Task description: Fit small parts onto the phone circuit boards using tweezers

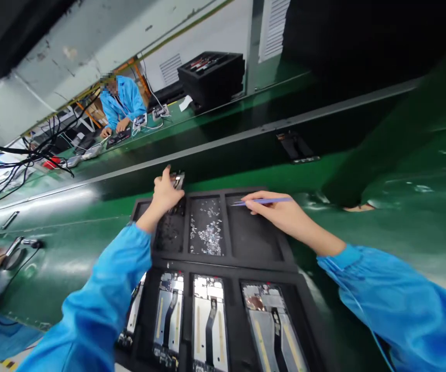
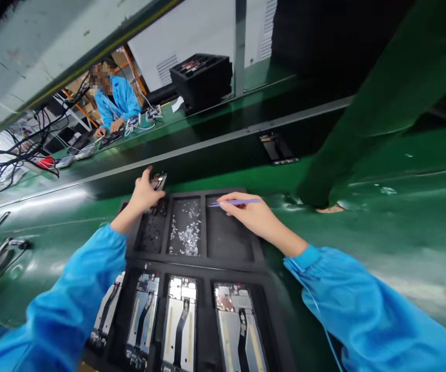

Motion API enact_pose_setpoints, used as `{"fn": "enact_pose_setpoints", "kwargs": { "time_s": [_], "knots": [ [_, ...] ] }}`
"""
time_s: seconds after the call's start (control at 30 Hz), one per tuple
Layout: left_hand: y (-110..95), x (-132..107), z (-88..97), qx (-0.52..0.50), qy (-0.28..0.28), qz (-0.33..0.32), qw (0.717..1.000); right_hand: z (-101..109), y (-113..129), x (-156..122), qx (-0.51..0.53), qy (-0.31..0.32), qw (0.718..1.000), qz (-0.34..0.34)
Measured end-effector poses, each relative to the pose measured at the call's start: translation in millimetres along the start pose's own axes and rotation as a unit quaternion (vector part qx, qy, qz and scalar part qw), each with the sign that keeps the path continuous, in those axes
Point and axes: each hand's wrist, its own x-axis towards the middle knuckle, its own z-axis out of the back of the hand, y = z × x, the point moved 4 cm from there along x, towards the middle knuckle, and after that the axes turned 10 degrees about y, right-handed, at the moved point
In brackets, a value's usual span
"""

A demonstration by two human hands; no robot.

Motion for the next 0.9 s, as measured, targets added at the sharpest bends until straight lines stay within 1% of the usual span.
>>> {"fn": "enact_pose_setpoints", "kwargs": {
  "time_s": [0.07,0.13,0.2,0.23,0.3,0.37,0.47,0.57,0.63,0.67,0.77,0.83,0.9],
  "knots": [
    [-7.0,50.2,-6.1,0.006,0.001,0.030,1.000,-0.2,-0.3,-0.5,-0.018,0.006,1.000,-0.009],
    [-7.9,87.4,-17.2,0.017,0.000,0.059,0.998,0.6,-3.7,-0.9,-0.033,0.009,0.999,-0.020],
    [-3.5,111.2,-29.9,0.030,0.000,0.087,0.996,2.3,-10.5,-0.8,-0.053,0.009,0.998,-0.038],
    [-0.4,118.7,-36.1,0.035,0.001,0.097,0.995,3.8,-14.1,-0.7,-0.063,0.003,0.997,-0.047],
    [5.1,126.0,-46.3,0.042,0.006,0.100,0.994,8.0,-18.7,-1.4,-0.063,-0.016,0.996,-0.058],
    [9.9,124.6,-51.7,0.042,0.017,0.076,0.996,13.3,-17.4,-5.7,-0.049,-0.037,0.996,-0.061],
    [24.6,112.3,-48.8,0.036,0.035,-0.002,0.999,21.6,-4.8,-22.3,-0.065,-0.058,0.994,-0.072],
    [57.6,91.9,-37.7,0.038,0.055,-0.097,0.993,25.4,14.6,-48.6,-0.120,-0.061,0.987,-0.082],
    [85.1,73.3,-30.5,0.054,0.079,-0.149,0.984,24.3,26.6,-65.8,-0.166,-0.039,0.982,-0.077],
    [98.5,63.5,-27.2,0.068,0.086,-0.165,0.980,23.5,31.0,-72.9,-0.192,-0.022,0.979,-0.072],
    [130.9,40.4,-19.0,0.115,0.072,-0.169,0.976,23.3,35.4,-85.6,-0.252,0.020,0.966,-0.055],
    [142.8,34.1,-17.2,0.140,0.057,-0.163,0.975,24.6,32.3,-87.6,-0.266,0.037,0.962,-0.052],
    [147.6,33.7,-18.3,0.160,0.051,-0.162,0.972,25.8,27.3,-86.8,-0.272,0.045,0.959,-0.059]
  ]
}}
